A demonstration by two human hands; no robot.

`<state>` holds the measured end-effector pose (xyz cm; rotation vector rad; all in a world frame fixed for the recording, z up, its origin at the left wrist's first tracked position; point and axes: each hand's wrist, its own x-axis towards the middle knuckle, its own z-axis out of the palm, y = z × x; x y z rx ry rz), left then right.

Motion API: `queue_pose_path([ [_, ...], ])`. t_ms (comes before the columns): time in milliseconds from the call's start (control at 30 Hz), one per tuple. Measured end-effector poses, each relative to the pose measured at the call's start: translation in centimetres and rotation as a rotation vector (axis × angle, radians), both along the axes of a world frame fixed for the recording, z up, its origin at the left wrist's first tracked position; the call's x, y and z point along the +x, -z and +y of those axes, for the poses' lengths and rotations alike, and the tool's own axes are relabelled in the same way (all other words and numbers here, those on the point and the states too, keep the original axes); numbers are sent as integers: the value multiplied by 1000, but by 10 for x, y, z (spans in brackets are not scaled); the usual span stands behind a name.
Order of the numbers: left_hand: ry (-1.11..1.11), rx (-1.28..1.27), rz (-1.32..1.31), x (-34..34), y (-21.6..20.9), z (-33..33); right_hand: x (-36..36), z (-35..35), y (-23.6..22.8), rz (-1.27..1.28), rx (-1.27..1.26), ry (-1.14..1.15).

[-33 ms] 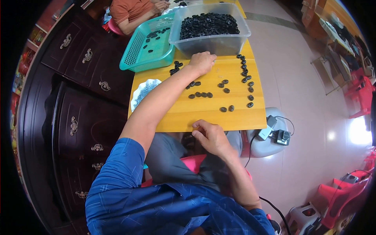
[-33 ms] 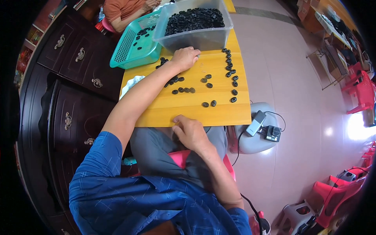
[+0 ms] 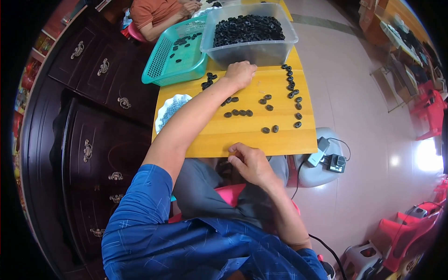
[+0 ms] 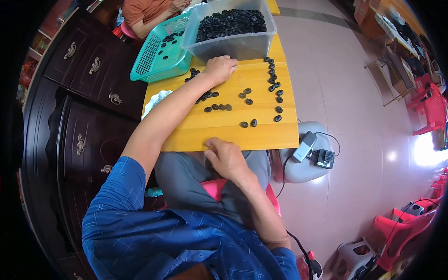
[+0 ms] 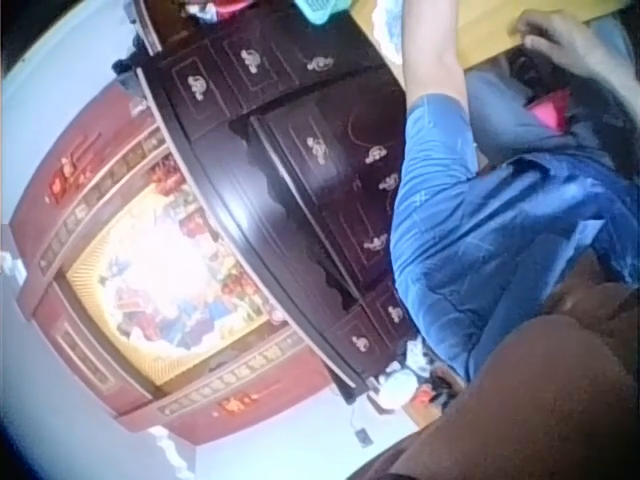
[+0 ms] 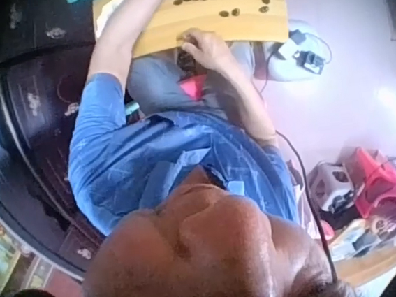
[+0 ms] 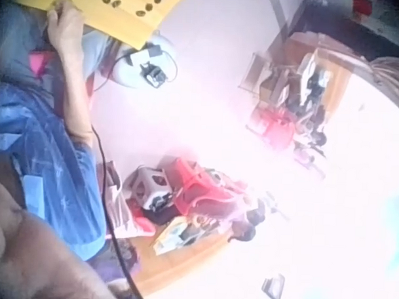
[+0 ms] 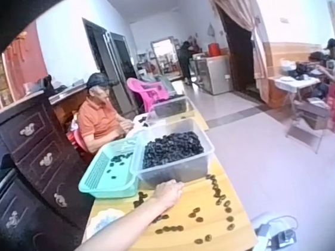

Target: The person picks up a black plastic piece and a metal screw by hand, inserts the screw into the piece, and places the assembled unit onto the table. This process is repeated for several pieces, handling the components one at a time from their respective containers.

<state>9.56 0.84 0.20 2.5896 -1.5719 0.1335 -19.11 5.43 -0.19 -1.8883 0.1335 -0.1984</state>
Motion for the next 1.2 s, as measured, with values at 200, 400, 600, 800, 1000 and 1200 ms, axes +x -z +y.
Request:
queue_pose_path([
  [200, -49, -35, 3, -4, -3, 1, 0, 1, -1, 10, -14, -4],
  [400, 112, -292, 117, -36, -40, 25, -1, 2, 1, 2, -20, -6],
  [600, 336, -788, 90, -88, -115, 50, 0, 3, 0, 17, -32, -16],
  [800, 77, -420, 32, -40, -53, 35, -1, 4, 1, 20, -50, -12],
  [1000, -47, -336, 209, -21, -17, 52, 0, -1, -5, 21, -25, 8],
  [1200, -14, -275, 143, -16, -10, 33, 0, -2, -1, 8, -33, 12],
])
